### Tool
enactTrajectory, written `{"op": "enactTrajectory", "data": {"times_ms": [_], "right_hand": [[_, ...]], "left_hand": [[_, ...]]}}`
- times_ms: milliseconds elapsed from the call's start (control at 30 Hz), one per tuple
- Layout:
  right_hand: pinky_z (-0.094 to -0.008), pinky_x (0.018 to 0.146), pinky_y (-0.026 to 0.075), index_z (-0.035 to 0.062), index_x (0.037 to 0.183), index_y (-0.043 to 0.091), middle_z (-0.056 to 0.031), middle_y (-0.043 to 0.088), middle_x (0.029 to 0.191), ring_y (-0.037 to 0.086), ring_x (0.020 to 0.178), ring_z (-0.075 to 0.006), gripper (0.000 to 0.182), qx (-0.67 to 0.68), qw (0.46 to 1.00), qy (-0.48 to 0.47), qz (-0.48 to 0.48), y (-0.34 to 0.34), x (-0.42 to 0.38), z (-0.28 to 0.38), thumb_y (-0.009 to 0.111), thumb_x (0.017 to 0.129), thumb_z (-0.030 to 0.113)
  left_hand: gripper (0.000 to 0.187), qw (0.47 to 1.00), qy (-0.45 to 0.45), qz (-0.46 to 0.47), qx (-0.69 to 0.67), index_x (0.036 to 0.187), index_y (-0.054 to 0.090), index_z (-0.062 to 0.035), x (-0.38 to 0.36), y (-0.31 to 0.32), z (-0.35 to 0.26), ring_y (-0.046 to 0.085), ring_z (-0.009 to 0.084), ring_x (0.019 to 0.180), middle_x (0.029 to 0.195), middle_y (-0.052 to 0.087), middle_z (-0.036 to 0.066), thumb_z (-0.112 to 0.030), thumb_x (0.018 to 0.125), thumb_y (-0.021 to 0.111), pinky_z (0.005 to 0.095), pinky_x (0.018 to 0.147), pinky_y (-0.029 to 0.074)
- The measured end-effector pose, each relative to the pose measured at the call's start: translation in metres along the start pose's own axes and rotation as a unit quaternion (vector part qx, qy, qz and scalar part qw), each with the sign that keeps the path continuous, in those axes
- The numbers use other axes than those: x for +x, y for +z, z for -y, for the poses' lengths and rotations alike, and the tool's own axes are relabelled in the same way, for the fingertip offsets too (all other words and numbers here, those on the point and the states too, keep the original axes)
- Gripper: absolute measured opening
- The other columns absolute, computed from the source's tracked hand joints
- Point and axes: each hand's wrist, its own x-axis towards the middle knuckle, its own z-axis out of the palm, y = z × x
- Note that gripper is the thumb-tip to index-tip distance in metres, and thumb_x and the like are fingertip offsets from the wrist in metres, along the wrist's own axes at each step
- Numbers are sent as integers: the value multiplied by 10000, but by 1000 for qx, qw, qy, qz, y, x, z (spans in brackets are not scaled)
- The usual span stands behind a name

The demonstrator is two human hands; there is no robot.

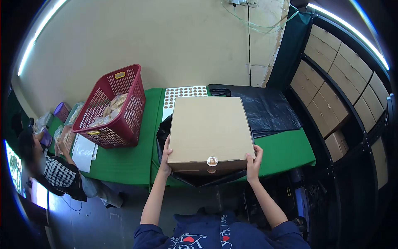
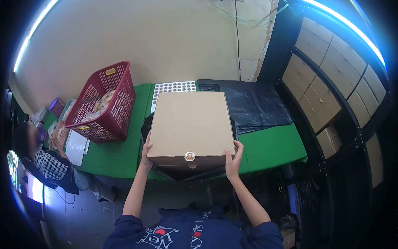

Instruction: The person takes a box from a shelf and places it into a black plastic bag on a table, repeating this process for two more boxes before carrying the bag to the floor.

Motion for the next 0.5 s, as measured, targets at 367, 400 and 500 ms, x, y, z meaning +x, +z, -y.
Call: {"op": "enactTrajectory", "data": {"times_ms": [367, 400, 500], "right_hand": [[-311, 944, 307, 15, 1227, 409, -116, 481, 1153, 423, 1090, -190, 533, 84, 972, 205, 72, -11, 2, 2, 493, 825, 354], [-313, 942, 308, 13, 1228, 409, -116, 484, 1150, 424, 1086, -190, 534, 97, 969, 215, 72, -10, 2, 7, 493, 825, 353], [-342, 963, 296, 42, 1281, 348, -112, 426, 1219, 388, 1138, -204, 604, 102, 961, 239, 94, -14, 4, 5, 502, 809, 385]], "left_hand": [[692, 977, -193, -86, 23, 1257, 394, -7, -24, 0, -8, 415, 235, 1160, 1248, 458, 137, -510, 785, 456, 353, 964, 304], [688, 977, -193, -84, 23, 1257, 394, -6, -24, -1, -9, 416, 236, 1158, 1250, 457, 138, -506, 788, 453, 353, 964, 303], [674, 974, -208, -93, 20, 1253, 396, -2, -25, 1, -13, 420, 234, 1156, 1251, 456, 140, -498, 799, 440, 352, 965, 304]]}}
